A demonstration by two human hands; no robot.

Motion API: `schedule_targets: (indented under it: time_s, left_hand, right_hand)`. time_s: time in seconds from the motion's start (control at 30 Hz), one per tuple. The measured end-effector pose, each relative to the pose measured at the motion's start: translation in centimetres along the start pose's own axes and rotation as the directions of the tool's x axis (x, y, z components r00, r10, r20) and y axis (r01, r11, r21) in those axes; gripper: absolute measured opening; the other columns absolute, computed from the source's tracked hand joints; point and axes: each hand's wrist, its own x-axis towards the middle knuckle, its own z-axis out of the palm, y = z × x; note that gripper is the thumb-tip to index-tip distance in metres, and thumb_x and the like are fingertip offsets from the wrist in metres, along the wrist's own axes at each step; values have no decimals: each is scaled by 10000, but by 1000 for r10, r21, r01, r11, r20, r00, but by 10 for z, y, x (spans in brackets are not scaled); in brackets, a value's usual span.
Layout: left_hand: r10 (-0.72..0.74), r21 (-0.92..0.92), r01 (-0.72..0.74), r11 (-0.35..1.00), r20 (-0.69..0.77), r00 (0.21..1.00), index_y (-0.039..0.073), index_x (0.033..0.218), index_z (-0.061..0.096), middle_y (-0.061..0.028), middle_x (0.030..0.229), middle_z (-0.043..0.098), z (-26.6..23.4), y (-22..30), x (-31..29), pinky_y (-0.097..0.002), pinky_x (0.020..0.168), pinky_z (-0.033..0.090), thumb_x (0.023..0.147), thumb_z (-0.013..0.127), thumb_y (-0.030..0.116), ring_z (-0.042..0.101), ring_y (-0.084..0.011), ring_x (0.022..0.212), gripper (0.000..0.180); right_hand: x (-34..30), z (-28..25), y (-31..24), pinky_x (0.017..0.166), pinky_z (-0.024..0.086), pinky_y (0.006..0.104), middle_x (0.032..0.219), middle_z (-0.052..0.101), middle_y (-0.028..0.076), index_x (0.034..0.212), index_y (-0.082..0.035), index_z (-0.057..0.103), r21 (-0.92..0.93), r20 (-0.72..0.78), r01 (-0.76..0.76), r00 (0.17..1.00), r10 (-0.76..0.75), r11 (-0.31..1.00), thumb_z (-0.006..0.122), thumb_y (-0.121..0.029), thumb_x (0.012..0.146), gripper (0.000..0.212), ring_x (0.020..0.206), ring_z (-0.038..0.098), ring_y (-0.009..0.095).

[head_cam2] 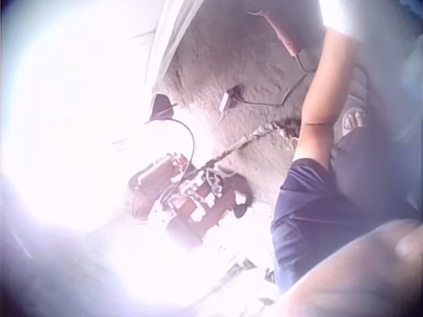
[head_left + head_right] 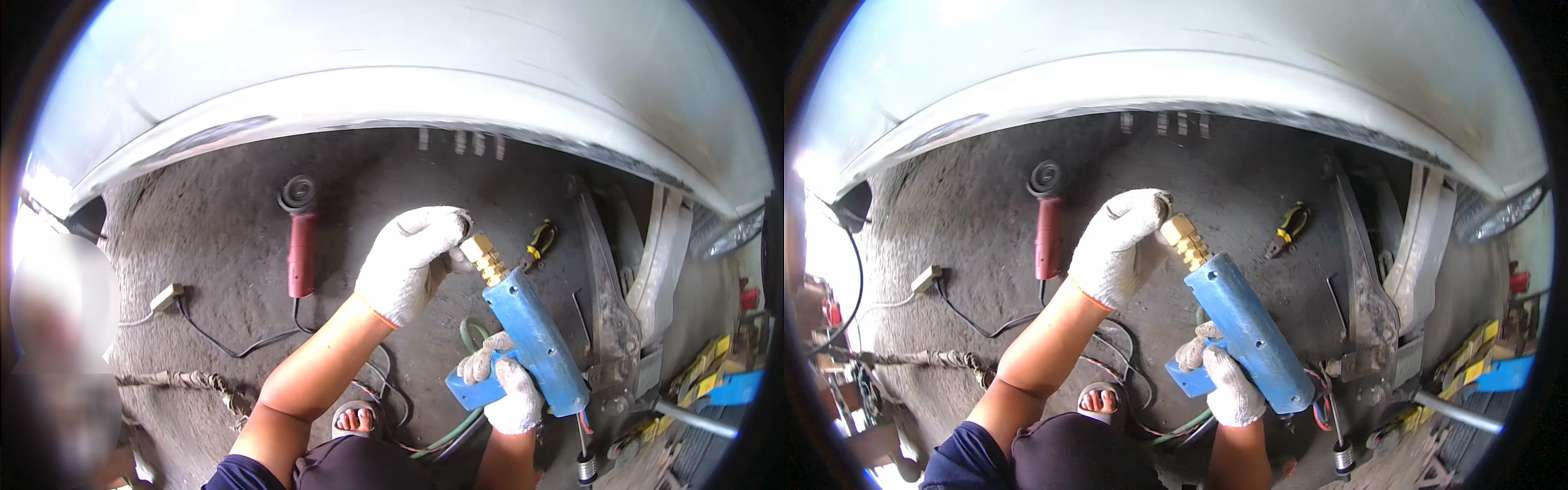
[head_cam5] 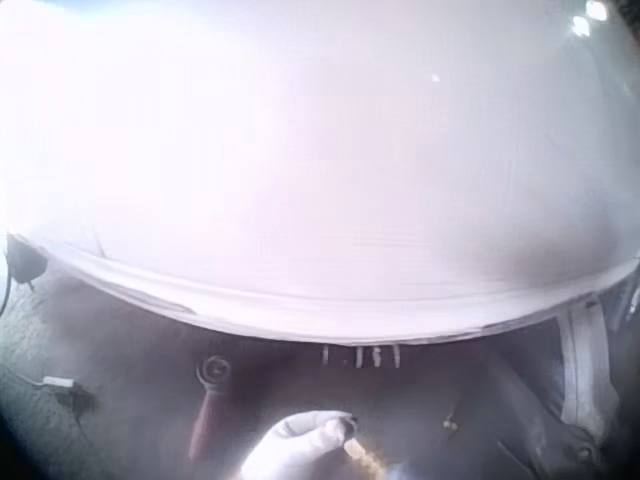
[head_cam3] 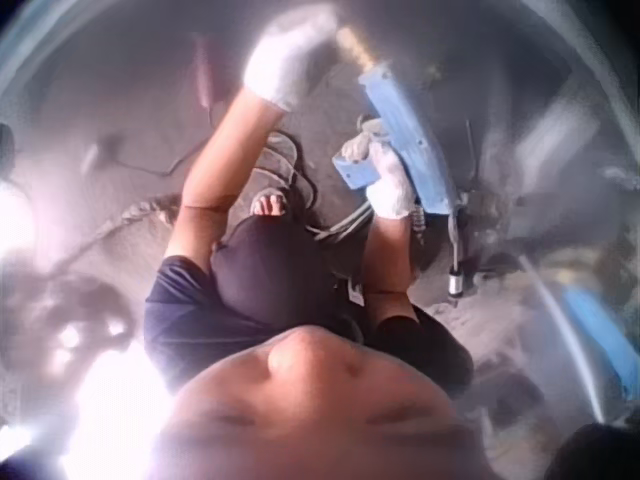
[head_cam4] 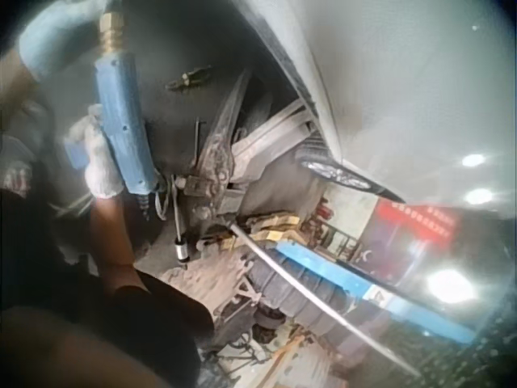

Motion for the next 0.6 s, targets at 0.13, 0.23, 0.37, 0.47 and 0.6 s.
schedule_targets:
  time_s: [0.13,0.23,0.37,0.47,0.6]
  left_hand:
    - [21,-69,-20,997,8,1000,51,1036,675,-37,975,684,-11,27,-10,-359,816,533,931,697,159,644,-168,899,152]
    - [4,-146,10,989,96,995,52,1035,669,-44,975,687,-26,36,-4,-356,820,540,940,689,165,646,-167,895,149]
    - [-40,-298,74,952,119,992,61,1023,669,-46,920,680,-33,43,14,-329,759,586,973,660,214,662,-145,813,161]
    - [10,-393,60,917,173,985,39,1046,648,-82,934,680,-38,41,31,-369,785,615,993,625,194,686,-182,834,165]
    - [-12,-540,145,829,242,970,8,1088,628,-131,1029,675,-43,38,44,-400,890,579,996,612,159,671,-246,954,178]
  right_hand:
    - [14,29,14,807,530,402,879,673,120,1192,22,577,-130,-30,24,999,-28,991,599,-103,949,275,813,653,219]
    - [21,55,16,770,525,442,817,619,125,1151,21,532,-250,-104,24,993,-52,968,571,-114,959,239,762,609,238]
    - [35,75,31,792,530,437,822,622,113,1166,21,530,-444,-130,77,980,-150,893,585,-129,966,256,761,609,222]
    - [47,79,39,800,532,432,828,625,110,1187,20,523,-473,-181,77,967,-182,878,574,-130,980,261,757,604,205]
    - [54,94,37,800,522,322,838,689,74,1166,36,573,-466,-242,62,951,-194,883,608,-131,981,252,799,645,160]
